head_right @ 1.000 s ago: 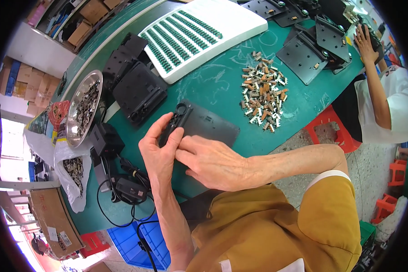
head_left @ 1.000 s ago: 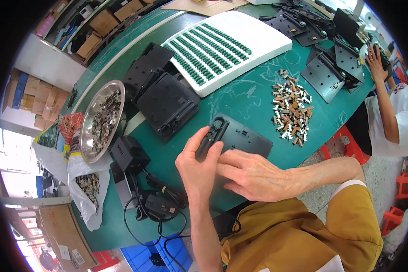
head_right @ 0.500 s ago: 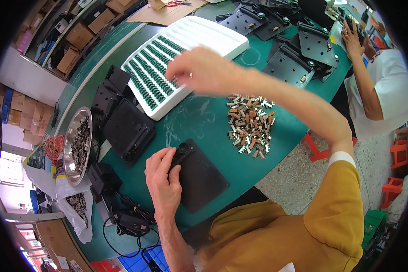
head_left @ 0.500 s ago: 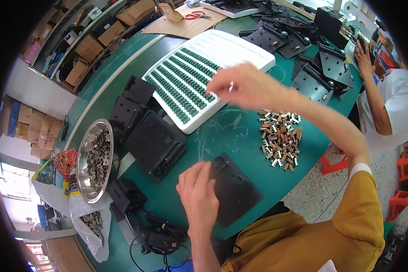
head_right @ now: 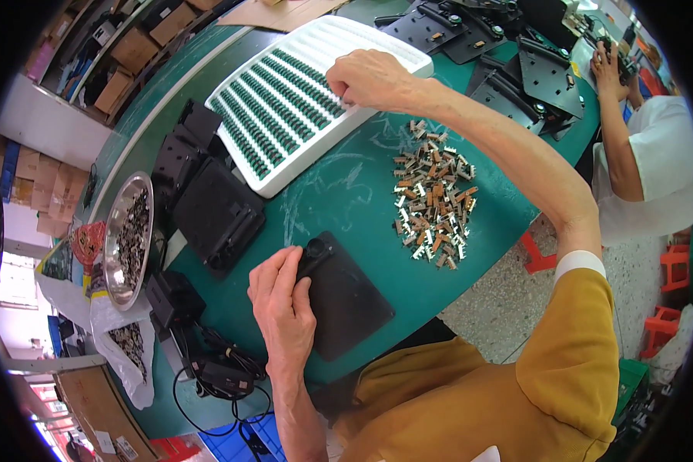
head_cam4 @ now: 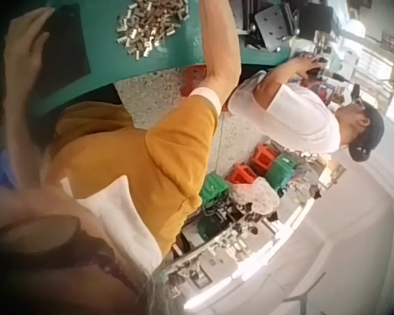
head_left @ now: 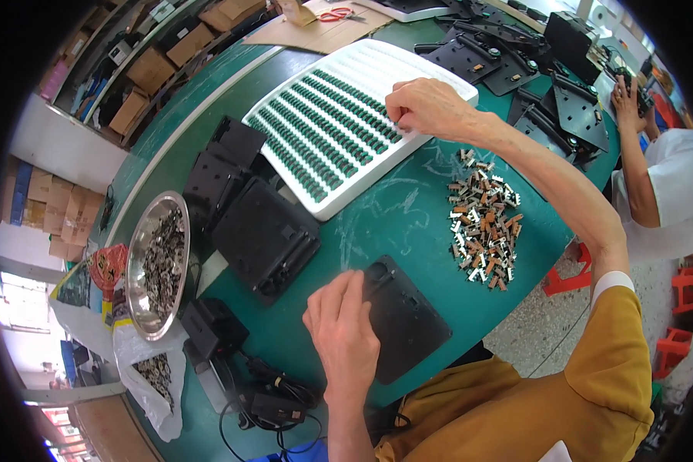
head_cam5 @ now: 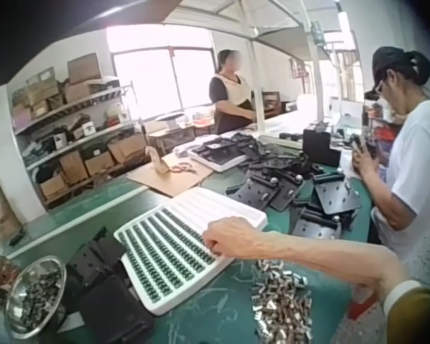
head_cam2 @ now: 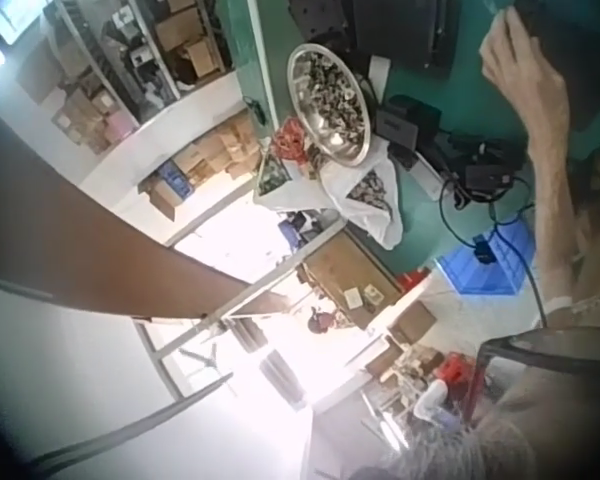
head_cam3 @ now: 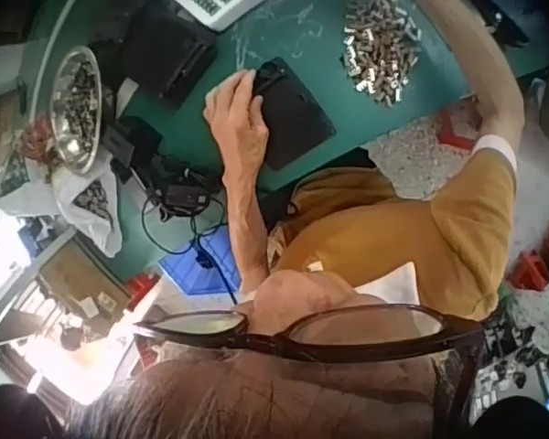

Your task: The person assembles a device by picking up a metal contact and pressing it into a black plastic housing. They then take a green circular component from a tray and press it into the housing before inserting a second metal contact and setting the assembly aside.

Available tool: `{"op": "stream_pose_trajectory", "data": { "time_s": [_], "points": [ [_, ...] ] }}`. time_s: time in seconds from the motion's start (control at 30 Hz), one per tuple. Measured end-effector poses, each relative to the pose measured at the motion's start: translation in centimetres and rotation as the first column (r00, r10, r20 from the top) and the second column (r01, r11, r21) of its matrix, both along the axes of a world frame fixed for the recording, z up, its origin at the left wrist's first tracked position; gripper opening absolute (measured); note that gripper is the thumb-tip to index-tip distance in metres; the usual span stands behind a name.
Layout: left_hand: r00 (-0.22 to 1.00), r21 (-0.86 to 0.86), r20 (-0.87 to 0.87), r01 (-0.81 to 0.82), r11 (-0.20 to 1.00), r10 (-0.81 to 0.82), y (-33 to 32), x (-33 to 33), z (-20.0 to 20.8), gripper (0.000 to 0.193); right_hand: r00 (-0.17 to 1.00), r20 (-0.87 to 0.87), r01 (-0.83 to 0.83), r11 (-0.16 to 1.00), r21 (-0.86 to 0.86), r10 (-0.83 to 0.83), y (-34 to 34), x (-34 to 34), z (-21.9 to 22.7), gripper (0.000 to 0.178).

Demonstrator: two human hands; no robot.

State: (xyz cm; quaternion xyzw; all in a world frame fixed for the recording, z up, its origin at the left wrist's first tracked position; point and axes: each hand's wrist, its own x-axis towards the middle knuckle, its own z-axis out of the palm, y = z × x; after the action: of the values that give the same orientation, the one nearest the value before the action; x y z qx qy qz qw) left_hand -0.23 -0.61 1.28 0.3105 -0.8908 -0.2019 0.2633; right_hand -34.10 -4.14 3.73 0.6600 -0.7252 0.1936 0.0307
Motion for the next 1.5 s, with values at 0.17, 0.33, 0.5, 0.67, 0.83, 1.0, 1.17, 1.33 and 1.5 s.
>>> {"op": "stream_pose_trajectory", "data": {
  "time_s": [0.17, 0.33, 0.5, 0.67, 0.83, 1.0, 1.17, 1.33, 1.5],
  "points": [
    [1.0, -0.01, 0.001, -0.004, 1.0, 0.004, 0.1, 0.0, -0.3, 0.042, 0.999, -0.026, -0.027, 0.987, -0.157, 0.023, 0.7, -0.8, -1.2, 0.006],
    [1.0, -0.019, 0.007, 0.012, 1.0, -0.012, 0.4, -0.2, -0.3, 0.043, 0.94, 0.339, 0.104, 0.932, -0.348, 0.022, 2.9, 0.0, 0.9, 0.006],
    [0.999, -0.057, 0.039, -0.014, 0.998, 0.016, 0.3, 0.5, -0.6, 0.044, 0.551, 0.823, -0.095, 0.99, -0.102, 0.138, 6.0, 6.9, 2.6, 0.012],
    [1.0, -0.057, 0.027, 0.003, 0.998, -0.002, 0.4, 0.0, -0.7, 0.044, 0.39, 0.92, -0.198, 0.979, 0.051, 0.031, 8.8, 10.5, 1.8, 0.014],
    [1.0, -0.059, 0.023, -0.005, 0.998, 0.006, 0.5, 0.1, -0.7, 0.043, 0.349, 0.937, -0.275, 0.958, 0.081, 0.021, 9.4, 11.7, 1.0, 0.013],
    [1.0, -0.074, 0.018, -0.002, 0.997, 0.003, 0.5, 0.2, -0.9, 0.042, 0.431, 0.902, -0.259, 0.961, 0.101, 0.021, 9.9, 13.0, 0.8, 0.015],
    [1.0, -0.08, 0.028, -0.009, 0.997, 0.011, 0.6, 0.4, -1.0, 0.042, 0.375, 0.926, -0.305, 0.938, 0.165, -0.041, 10.0, 13.3, 1.1, 0.017],
    [0.999, -0.088, 0.037, -0.007, 0.996, 0.01, 0.6, 0.2, -1.0, 0.042, 0.312, 0.949, -0.316, 0.936, 0.156, -0.053, 10.1, 13.0, 0.7, 0.018],
    [0.999, -0.106, 0.053, -0.006, 0.994, 0.012, 0.6, 0.3, -1.0, 0.042, 0.307, 0.95, -0.321, 0.934, 0.155, -0.052, 10.0, 13.3, 0.8, 0.019]
  ]
}}
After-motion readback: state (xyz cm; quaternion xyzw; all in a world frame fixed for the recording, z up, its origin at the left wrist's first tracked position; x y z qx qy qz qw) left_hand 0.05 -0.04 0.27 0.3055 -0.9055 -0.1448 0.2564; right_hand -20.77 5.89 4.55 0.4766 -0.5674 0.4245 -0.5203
